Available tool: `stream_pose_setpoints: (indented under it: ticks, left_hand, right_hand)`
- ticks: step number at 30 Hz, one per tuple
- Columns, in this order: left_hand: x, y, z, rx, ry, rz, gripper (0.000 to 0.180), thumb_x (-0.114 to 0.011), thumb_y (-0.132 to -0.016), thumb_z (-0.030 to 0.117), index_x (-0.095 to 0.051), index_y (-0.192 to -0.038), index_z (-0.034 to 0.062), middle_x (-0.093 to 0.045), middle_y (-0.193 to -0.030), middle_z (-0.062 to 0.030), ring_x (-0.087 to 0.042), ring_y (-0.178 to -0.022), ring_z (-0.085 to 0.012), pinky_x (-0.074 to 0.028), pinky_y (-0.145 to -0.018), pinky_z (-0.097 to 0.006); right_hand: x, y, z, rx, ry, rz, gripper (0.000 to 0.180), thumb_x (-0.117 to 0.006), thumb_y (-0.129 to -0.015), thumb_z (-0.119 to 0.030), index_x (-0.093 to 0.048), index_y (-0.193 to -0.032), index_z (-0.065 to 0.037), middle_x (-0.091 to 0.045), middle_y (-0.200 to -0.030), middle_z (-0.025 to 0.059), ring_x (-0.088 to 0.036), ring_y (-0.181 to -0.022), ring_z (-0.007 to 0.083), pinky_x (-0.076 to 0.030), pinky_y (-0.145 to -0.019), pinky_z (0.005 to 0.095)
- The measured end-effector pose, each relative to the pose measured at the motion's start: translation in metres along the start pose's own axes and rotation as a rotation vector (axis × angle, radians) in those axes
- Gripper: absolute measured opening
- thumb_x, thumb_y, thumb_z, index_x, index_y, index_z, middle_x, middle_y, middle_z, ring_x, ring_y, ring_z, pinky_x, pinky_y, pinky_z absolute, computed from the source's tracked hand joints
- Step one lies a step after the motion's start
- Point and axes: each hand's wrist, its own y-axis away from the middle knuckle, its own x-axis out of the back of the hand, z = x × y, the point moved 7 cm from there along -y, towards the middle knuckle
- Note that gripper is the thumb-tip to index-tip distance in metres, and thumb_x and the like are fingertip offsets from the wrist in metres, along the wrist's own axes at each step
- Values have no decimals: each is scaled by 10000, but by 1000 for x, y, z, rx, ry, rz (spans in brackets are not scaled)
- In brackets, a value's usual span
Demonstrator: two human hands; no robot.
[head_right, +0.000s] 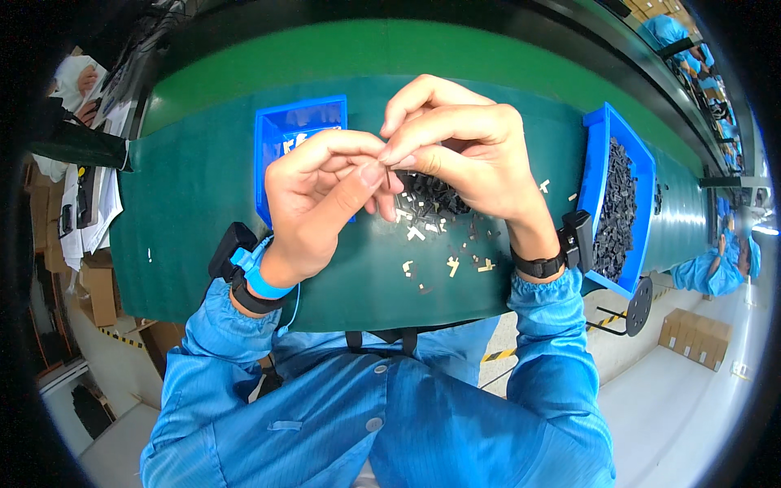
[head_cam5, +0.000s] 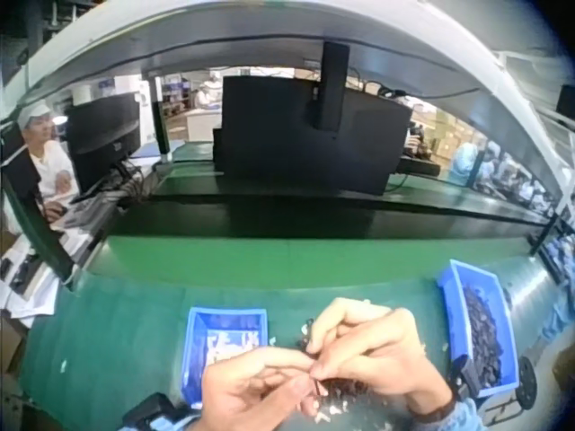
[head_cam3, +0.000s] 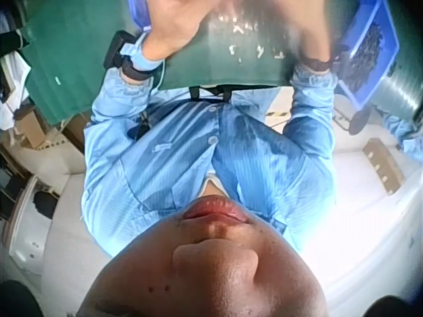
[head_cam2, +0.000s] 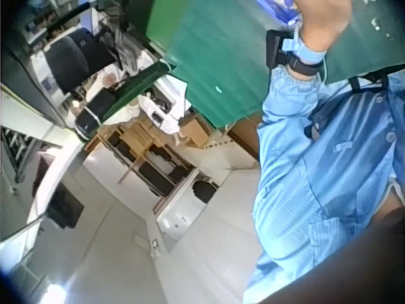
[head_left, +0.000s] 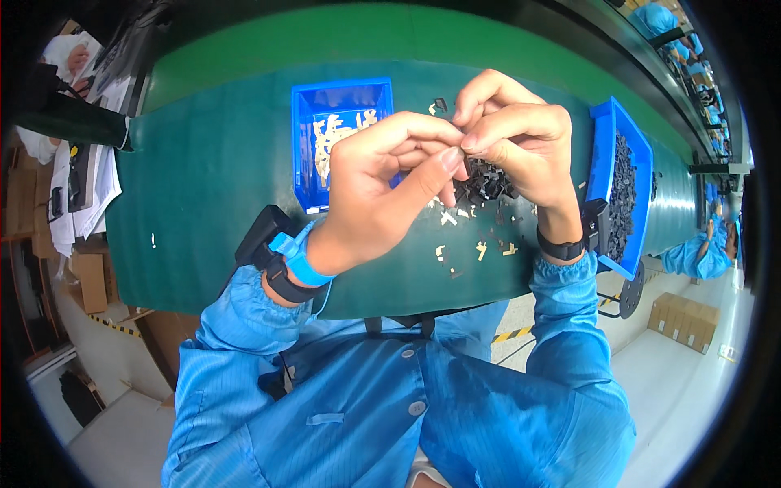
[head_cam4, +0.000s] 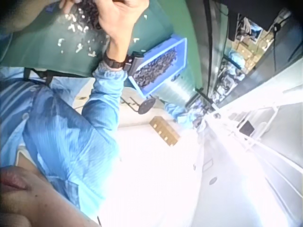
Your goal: Assembling small plastic and rubber components on a workbench in a factory setting.
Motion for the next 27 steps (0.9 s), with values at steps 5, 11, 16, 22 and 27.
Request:
stream_pose_setpoints:
  ticks: [5,11,16,22,27]
  left_hand:
    - [3,-3,-9,62,102,36,239,-650,-1032,80,-642,-1239,-39,-754,-995,-171,-736,-742,-192,-541,-632,-267]
    - [7,-3,-14,118,130,58,238,-643,-1041,101,-634,-1233,-40,-743,-1022,-187,-735,-721,-207,-548,-612,-278]
    - [10,-3,-18,168,154,82,245,-644,-1039,107,-628,-1225,-51,-743,-1009,-181,-728,-702,-207,-549,-604,-277]
    - [10,-4,-10,55,-25,160,236,-666,-1016,36,-626,-1228,-58,-745,-999,-158,-715,-701,-179,-519,-590,-259]
    - [11,-3,-9,26,-123,159,261,-661,-1017,18,-640,-1265,-61,-735,-999,-130,-687,-695,-148,-496,-584,-245]
  right_hand:
    - [-1,4,19,-7,-107,89,146,-749,-885,75,-802,-1001,4,-706,-1064,144,-691,-959,191,-577,-821,302]
    - [-4,15,36,-52,-295,103,119,-696,-959,58,-761,-1056,37,-672,-1131,156,-690,-945,186,-577,-819,294]
    - [-12,16,43,-68,-437,90,124,-683,-968,58,-732,-1081,52,-658,-1118,154,-691,-943,186,-584,-819,300]
    - [-13,19,54,-195,-579,186,158,-700,-988,-35,-704,-1128,38,-673,-1078,134,-628,-806,139,-522,-673,261]
    - [-16,21,55,-308,-687,219,171,-704,-1002,-84,-703,-1118,41,-699,-942,98,-564,-713,106,-456,-583,252]
